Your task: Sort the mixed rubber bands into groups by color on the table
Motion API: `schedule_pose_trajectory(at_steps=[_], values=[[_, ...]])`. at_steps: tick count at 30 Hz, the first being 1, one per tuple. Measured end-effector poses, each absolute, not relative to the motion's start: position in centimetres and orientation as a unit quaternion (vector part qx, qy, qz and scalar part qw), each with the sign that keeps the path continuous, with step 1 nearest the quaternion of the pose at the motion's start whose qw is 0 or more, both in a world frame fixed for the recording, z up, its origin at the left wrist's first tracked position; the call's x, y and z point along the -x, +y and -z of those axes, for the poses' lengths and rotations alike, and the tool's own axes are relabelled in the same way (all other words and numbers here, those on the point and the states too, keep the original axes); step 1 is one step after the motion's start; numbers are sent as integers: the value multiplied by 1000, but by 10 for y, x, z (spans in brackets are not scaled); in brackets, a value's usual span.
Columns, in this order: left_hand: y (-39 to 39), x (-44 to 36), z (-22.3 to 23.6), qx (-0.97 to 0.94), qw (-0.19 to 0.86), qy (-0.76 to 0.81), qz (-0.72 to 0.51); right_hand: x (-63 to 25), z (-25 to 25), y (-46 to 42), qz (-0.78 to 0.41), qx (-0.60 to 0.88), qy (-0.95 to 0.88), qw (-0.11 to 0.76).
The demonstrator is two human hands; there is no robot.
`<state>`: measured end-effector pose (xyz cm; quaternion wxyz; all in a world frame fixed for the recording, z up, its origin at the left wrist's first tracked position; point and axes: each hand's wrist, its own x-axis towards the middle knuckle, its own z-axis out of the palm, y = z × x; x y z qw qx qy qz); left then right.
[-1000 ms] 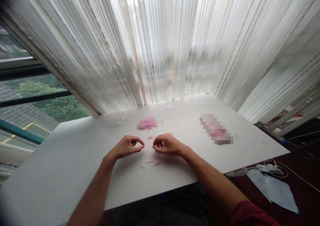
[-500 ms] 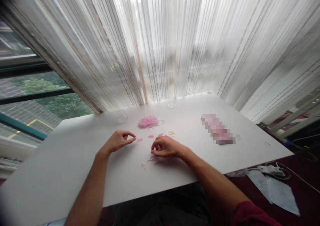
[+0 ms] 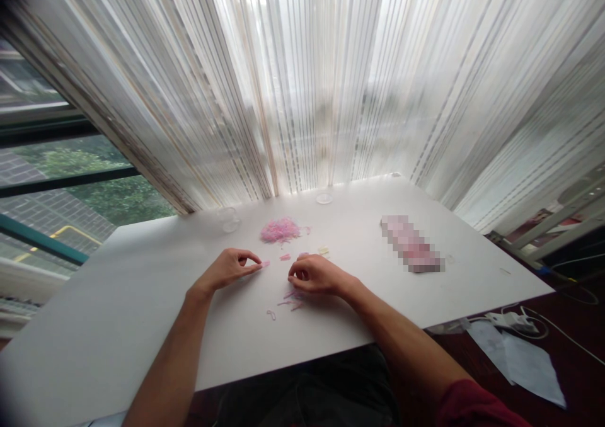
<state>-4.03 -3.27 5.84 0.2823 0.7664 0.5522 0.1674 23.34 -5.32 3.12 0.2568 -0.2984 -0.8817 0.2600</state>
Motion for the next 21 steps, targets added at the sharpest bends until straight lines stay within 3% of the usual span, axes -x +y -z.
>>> schedule_pose_trajectory(at_steps=[21], values=[[-31,41,-54,-757,292,565,-147,-235,-35,-53,-272,314,-874,251]])
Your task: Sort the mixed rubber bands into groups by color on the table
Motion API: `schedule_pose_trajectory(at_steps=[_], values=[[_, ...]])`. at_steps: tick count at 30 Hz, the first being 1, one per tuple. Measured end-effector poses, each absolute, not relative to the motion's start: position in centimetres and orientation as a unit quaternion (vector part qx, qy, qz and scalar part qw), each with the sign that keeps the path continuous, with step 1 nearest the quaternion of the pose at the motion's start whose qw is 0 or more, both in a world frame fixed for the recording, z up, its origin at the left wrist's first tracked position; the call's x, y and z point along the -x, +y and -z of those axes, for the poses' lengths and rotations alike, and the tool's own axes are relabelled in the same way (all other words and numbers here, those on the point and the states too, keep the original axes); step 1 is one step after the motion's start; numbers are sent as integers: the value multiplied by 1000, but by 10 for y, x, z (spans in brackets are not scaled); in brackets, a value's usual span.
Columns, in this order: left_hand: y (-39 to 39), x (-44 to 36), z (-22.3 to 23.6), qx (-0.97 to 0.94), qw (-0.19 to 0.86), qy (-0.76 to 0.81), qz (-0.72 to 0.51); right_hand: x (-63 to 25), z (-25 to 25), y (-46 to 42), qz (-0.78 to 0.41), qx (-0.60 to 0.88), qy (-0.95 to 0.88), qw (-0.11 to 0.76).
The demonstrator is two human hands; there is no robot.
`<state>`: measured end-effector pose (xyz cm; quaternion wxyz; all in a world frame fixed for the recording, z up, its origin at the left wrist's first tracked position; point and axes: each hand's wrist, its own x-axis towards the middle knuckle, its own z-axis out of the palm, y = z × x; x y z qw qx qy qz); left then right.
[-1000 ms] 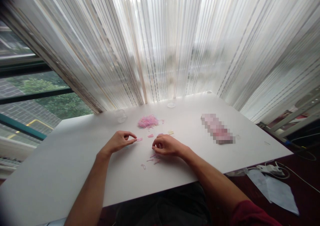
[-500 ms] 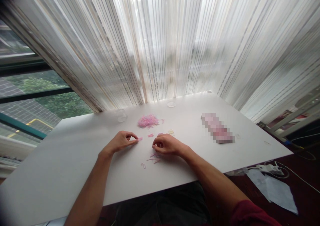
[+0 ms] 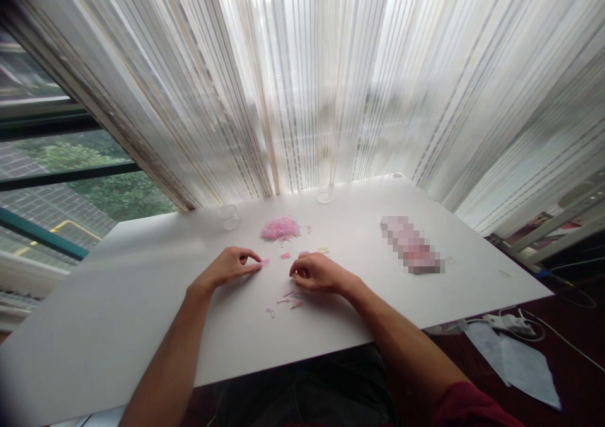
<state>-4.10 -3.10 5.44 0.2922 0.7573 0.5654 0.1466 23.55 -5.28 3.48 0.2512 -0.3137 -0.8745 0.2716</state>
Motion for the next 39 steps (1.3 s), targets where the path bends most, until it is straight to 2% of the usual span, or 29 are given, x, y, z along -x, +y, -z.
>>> schedule_pose_trajectory(at_steps=[15,20,23,30,39], values=[[-38,31,-60,-771,305,532,-170,-241,-44,-57,-327,330,-867,179],[-54,2,-66,-818,348,446,-109,-250,-51,-71,-318,363,-865,137],[-62,-9,-68,-836,357,411,-68,-252,-49,-91,-269,395,-859,184],[-64,-7,-68,-822,380,424,-13,-244,-18,-118,-277,429,-795,327],[-66,-12,-65,-820,381,426,-21,-245,-9,-118,-264,432,-788,350]])
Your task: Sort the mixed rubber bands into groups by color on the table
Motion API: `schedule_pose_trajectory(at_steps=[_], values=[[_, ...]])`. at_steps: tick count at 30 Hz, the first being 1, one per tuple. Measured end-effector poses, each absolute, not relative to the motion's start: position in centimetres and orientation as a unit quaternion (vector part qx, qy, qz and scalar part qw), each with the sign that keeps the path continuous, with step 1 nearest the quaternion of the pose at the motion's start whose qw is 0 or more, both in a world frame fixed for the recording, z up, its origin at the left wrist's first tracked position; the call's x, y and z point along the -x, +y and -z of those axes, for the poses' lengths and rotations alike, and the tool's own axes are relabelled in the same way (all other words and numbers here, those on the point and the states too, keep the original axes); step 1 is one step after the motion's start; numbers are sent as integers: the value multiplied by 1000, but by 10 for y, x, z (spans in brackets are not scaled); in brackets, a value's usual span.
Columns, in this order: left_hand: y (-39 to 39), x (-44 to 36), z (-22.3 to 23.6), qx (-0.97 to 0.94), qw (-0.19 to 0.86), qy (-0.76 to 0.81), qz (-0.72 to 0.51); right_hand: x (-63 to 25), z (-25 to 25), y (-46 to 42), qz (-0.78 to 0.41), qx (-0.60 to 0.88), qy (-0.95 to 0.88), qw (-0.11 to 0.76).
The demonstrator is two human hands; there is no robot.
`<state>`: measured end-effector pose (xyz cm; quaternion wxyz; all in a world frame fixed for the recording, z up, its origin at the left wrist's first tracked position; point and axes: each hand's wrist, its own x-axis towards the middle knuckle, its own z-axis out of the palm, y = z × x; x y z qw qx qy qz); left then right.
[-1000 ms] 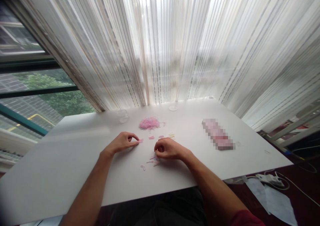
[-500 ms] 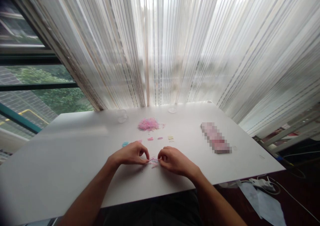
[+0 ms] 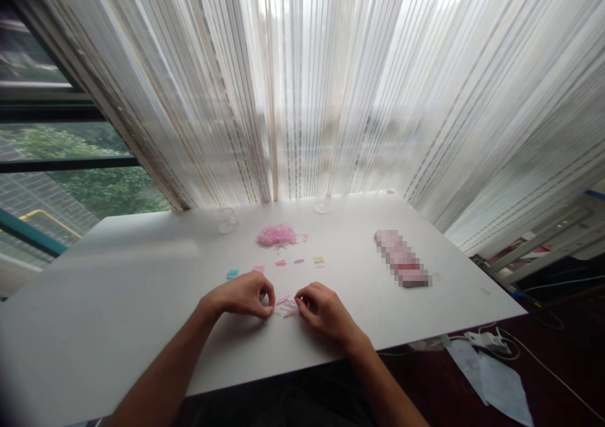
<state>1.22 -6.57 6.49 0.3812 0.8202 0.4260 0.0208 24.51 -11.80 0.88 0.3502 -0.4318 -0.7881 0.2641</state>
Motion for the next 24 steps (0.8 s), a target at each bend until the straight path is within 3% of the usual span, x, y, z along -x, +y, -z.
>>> schedule_pose_trajectory(at_steps=[6,15,24], values=[[-65,-11,-68,-822,396,405,-63,-241,-17,-120,-240,411,-797,372],[-63,-8,-71,-817,405,395,-112,-237,-39,-95,-187,331,-880,284],[-58,-2,-71,-790,385,435,-196,-238,-46,-60,-196,307,-882,298]])
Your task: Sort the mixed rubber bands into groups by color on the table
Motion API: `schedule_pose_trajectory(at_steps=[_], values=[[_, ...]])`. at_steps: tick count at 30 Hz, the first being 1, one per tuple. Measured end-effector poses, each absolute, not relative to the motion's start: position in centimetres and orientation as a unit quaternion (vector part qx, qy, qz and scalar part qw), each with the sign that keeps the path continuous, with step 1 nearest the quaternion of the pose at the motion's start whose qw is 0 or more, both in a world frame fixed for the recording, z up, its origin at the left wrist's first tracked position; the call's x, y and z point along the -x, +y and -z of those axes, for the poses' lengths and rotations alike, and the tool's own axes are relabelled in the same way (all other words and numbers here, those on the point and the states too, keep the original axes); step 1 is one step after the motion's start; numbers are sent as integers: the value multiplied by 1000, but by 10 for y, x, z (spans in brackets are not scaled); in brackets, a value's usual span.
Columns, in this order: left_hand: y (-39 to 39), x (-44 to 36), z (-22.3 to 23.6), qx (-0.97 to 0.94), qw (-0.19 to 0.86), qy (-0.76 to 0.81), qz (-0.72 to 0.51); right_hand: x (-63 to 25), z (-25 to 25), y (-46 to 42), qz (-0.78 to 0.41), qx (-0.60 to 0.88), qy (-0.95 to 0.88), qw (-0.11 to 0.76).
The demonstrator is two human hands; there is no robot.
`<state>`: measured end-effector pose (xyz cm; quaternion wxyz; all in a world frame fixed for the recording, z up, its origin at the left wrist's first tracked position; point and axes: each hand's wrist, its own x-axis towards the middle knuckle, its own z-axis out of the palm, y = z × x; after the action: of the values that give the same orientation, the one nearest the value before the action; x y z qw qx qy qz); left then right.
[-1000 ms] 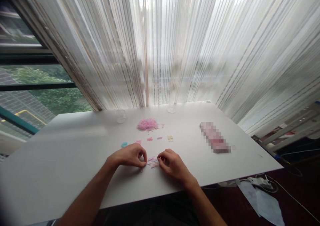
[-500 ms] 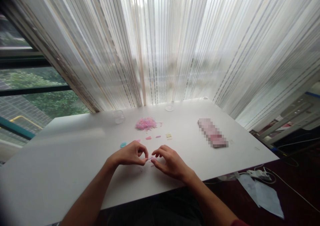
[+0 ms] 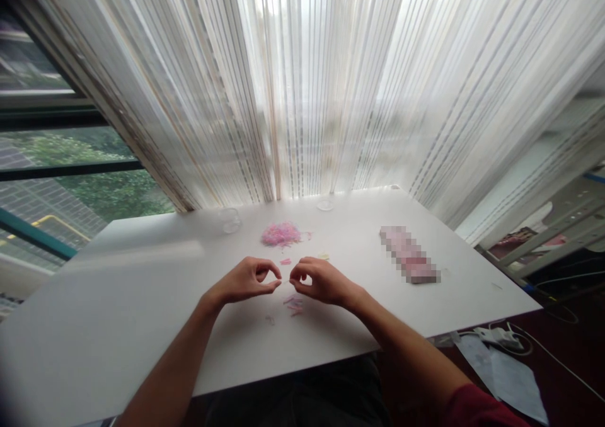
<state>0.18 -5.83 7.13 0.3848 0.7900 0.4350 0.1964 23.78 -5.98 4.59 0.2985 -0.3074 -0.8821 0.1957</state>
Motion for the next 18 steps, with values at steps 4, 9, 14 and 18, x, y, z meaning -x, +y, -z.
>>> schedule_pose_trajectory(at_steps=[4,9,14,18], values=[[-54,0,-66,-792,314,473,-225,-258,-44,-32,-181,364,-852,329],[-52,-2,-55,-820,239,488,-177,-274,-33,-22,-173,406,-834,330],[-51,-4,-51,-832,205,492,-154,-273,-25,-26,-164,404,-836,333],[-53,-5,-51,-836,189,492,-152,-271,-24,-25,-140,400,-842,334]])
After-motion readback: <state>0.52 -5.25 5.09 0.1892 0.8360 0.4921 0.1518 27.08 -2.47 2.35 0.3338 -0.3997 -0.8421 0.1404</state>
